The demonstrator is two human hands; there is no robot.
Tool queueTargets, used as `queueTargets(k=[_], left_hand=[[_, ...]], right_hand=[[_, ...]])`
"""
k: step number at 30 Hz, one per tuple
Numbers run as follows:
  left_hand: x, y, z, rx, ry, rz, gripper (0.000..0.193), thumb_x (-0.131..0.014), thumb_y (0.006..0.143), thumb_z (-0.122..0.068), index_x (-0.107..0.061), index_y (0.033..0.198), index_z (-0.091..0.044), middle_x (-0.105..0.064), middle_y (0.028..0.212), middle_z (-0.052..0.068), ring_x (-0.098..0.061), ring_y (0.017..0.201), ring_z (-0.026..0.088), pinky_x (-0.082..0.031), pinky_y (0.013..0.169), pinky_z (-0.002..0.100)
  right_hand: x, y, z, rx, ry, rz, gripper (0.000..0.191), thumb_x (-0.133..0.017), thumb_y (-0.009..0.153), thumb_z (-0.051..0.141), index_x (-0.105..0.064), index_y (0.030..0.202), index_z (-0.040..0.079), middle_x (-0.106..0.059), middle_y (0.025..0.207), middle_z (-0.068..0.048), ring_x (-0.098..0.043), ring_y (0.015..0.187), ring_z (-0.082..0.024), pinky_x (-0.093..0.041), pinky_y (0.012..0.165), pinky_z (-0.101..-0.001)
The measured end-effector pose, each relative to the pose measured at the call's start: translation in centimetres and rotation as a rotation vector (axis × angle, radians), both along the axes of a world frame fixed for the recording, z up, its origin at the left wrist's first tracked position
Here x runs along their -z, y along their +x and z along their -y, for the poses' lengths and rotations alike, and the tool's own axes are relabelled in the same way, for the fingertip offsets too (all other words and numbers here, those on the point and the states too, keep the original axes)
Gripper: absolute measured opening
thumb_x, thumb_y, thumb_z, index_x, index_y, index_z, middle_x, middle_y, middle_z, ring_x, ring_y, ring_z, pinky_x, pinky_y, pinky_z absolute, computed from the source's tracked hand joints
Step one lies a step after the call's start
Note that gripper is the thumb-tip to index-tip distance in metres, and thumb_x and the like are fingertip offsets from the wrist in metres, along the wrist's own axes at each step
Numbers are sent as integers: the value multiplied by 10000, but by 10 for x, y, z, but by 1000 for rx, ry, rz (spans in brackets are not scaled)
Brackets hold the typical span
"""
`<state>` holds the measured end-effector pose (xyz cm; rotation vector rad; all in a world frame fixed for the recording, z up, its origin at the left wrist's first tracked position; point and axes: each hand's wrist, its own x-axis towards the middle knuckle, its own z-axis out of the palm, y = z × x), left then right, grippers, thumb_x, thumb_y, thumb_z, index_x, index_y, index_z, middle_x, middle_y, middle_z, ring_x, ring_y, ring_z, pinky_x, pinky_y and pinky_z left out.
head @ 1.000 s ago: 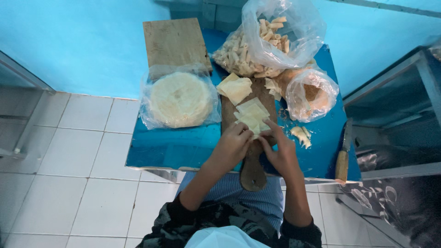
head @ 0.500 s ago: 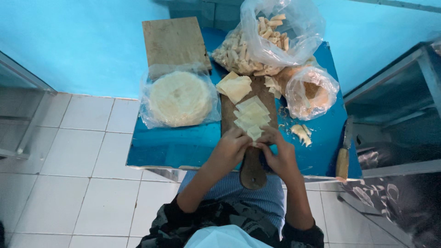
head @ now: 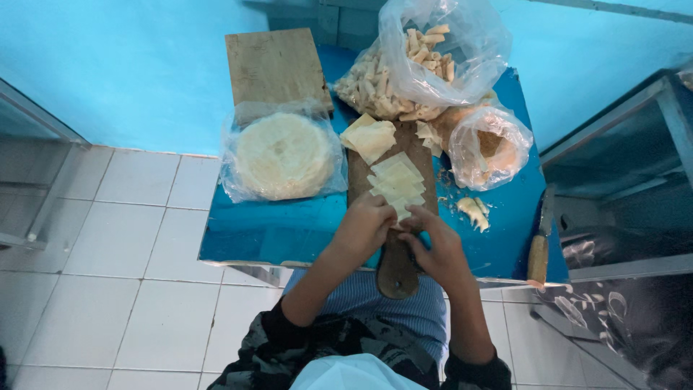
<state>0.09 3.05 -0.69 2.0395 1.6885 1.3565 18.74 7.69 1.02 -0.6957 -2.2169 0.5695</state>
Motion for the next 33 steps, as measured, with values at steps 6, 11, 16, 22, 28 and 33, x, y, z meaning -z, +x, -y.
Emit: queueTargets(k=[6,11,16,22,28,33], left_hand=[[-6,-7,11,98,47,-183,67,-698,834,-93,-680,881,-48,-608,952,131,-581,987,347,-475,802,469],[-12,-7,16,63,97,-209,118,-682,897,-108,-674,1008,-69,-598,986,91,-571,1018,320,-435,860,463],[-9,-2,12,12,73,-247,68,-684,891,-121,-662,951,-97,-600,978,85,-572,1020,310,-403,856,451],[-5,-1,7,-39,51,-255,76,-694,866,-125,-677,939,-114,-613,968,53,-568,1021,288,-387,897,481],[-5,5,1,-131,-16,-239,43,-707,841,-124,-714,884,-121,-608,982,71,-550,1041,301,-380,883,488],[-10,9,-1,-186,-60,-227,47,-725,827,-147,-716,860,-114,-605,985,76,-548,1045,307,-380,874,495]], right_hand=[[2,-1,-1,0,49,43,468,-768,862,13,-608,1300,43,-725,1039,-133,-716,1006,-288,-572,847,-390],[2,-3,-8,-7,-90,20,494,-767,849,2,-602,1312,45,-726,1010,-119,-743,951,-251,-588,811,-364],[2,-5,-10,21,-129,-11,523,-757,847,-27,-580,1334,44,-743,1003,-108,-764,902,-218,-597,775,-332],[-10,-9,-8,33,135,72,556,-749,819,-43,-598,1340,79,-752,940,-41,-683,969,-279,-492,894,-415],[-15,-13,-4,53,215,39,536,-752,819,-8,-587,1320,90,-733,1025,-36,-654,1035,-279,-441,964,-441],[-13,-15,1,83,276,79,534,-756,825,-9,-603,1327,89,-724,1007,-51,-653,1007,-254,-415,1014,-477]])
